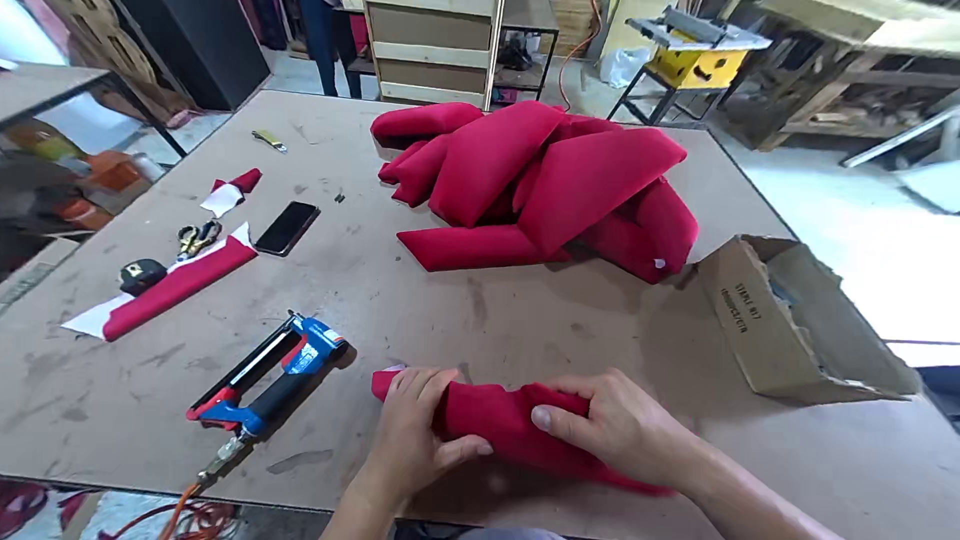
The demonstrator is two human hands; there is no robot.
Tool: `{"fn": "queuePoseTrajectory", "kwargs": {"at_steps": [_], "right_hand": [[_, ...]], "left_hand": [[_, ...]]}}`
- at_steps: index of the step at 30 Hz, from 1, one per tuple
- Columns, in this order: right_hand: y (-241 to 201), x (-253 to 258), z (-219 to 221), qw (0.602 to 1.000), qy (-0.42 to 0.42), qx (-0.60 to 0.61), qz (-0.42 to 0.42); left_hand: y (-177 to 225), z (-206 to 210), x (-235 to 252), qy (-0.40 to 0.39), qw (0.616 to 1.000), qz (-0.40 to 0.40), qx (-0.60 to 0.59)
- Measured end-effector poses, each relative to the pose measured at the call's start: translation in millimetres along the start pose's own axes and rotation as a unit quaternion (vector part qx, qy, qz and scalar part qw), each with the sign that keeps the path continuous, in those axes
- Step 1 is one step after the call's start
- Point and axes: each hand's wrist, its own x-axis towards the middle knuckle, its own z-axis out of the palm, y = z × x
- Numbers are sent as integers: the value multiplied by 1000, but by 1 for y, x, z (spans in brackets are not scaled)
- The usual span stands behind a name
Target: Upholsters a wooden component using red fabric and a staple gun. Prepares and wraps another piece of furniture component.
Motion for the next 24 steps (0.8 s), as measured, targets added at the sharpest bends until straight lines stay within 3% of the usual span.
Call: {"fn": "queuePoseTrajectory", "kwargs": {"at_steps": [2, 5, 7, 9, 13, 15, 18, 19, 21, 24], "right_hand": [[-25, -8, -7, 999, -34, -31, 17], [-82, 1, 13, 976, 68, -203, -51], [-107, 14, 34, 948, 41, -314, -40], [-112, 20, 43, 930, 21, -366, -30], [-100, 9, 41, 907, 58, -411, -63], [-109, 11, 35, 905, 10, -426, -6], [-133, 33, 17, 886, -204, -388, 150], [-137, 40, 11, 878, -252, -373, 163], [-131, 43, 5, 877, -267, -385, 106], [-98, 32, 9, 890, -136, -422, -105]], "left_hand": [[-7, 8, 2, 25, 999, 36, -33], [-10, 18, 3, 65, 995, 57, -43], [-4, 13, 6, 46, 997, 57, -30], [5, 4, 11, 16, 997, 74, -26], [16, 14, 7, 11, 994, 102, -48], [13, 17, 11, 14, 993, 106, -54], [12, 16, 10, 10, 992, 111, -51], [11, 16, 10, 13, 992, 111, -51], [11, 16, 10, 22, 993, 106, -50], [14, 16, 11, 13, 995, 88, -36]]}}
